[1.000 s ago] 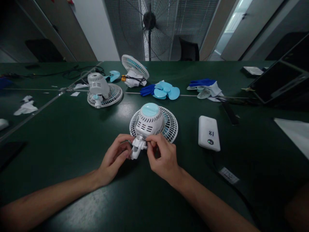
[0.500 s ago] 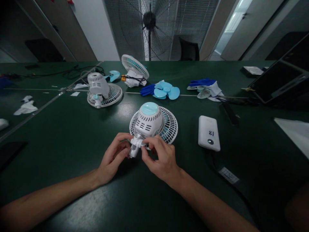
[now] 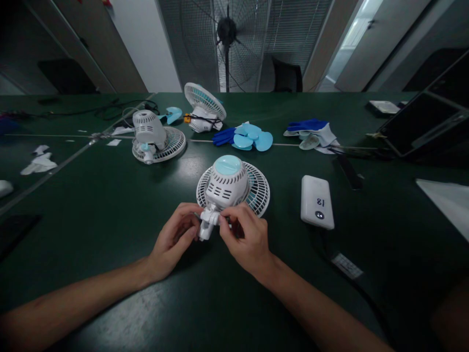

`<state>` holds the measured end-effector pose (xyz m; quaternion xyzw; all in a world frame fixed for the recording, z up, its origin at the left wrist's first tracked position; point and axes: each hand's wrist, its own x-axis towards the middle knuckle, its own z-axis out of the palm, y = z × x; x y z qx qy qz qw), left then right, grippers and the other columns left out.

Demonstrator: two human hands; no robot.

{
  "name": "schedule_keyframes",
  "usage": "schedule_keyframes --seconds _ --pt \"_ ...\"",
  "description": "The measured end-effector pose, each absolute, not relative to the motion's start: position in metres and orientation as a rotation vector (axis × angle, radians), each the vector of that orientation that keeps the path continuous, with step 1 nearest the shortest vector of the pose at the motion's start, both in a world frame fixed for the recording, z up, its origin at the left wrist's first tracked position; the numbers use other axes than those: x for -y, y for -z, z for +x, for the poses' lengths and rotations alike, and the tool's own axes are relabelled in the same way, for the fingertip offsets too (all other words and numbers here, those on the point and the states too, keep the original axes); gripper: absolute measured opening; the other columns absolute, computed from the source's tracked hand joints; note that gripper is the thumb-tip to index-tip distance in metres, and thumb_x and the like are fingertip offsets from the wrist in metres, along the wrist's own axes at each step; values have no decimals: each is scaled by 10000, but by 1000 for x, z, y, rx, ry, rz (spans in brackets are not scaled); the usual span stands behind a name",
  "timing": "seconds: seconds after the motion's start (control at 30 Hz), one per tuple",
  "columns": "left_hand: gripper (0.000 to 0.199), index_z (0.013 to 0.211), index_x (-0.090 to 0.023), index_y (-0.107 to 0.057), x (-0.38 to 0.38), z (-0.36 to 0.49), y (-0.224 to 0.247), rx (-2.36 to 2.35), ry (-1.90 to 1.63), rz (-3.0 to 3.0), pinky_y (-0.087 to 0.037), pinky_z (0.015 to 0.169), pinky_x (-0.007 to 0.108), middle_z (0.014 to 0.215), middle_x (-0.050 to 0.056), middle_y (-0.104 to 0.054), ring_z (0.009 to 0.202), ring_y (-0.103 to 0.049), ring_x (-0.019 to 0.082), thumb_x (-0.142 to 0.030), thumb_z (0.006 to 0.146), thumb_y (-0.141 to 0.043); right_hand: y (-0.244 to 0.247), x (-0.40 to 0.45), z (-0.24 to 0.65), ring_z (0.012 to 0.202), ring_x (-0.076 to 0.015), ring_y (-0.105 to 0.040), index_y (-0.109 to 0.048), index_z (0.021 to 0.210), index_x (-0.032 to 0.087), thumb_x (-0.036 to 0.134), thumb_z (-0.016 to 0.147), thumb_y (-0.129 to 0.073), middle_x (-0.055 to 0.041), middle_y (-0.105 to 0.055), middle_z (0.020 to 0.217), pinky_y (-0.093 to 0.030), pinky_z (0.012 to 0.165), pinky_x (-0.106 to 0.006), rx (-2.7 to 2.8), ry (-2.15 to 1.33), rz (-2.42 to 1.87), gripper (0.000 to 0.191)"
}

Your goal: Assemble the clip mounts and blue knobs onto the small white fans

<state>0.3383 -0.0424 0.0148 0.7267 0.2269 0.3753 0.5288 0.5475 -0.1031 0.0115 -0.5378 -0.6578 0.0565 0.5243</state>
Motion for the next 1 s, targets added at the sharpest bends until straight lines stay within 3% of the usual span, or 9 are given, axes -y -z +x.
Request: schedule_keyframes --seconds 0.33,0.57,0.83,1.0 --pt "279 1316 -223 -565 43 341 -16 -579 -945 1790 -514 769 275 1213 92 -512 886 -557 154 -224 1036 -572 -12 103 547 649 -125 -553 -573 871 206 137 953 -566 2 -590 792 -406 575 -284 1743 -106 -1286 108" --pt "322 1347 -240 -553 43 340 -15 -576 -940 1812 -526 791 282 1263 99 -506 893 -564 154 -209 1027 -575 -14 106 548 641 -128 -586 -613 881 199 127 951 -569 4 -611 766 -402 579 -288 1716 -104 -1257 109" --pt "384 1349 -320 -639 45 337 -18 -634 -873 2107 -536 916 363 1302 83 -464 1045 -585 197 -146 1029 -517 -14 105 548 594 -112 -524 -589 872 203 156 943 -589 31 -544 723 -370 557 -285 1737 -82 -1313 85" --pt "438 1396 -327 -601 47 338 -20 -656 -866 2203 -552 893 384 1314 92 -456 999 -594 191 -128 1019 -498 -12 104 546 598 -111 -532 -594 888 208 156 952 -590 32 -555 727 -383 549 -280 1728 -86 -1313 82"
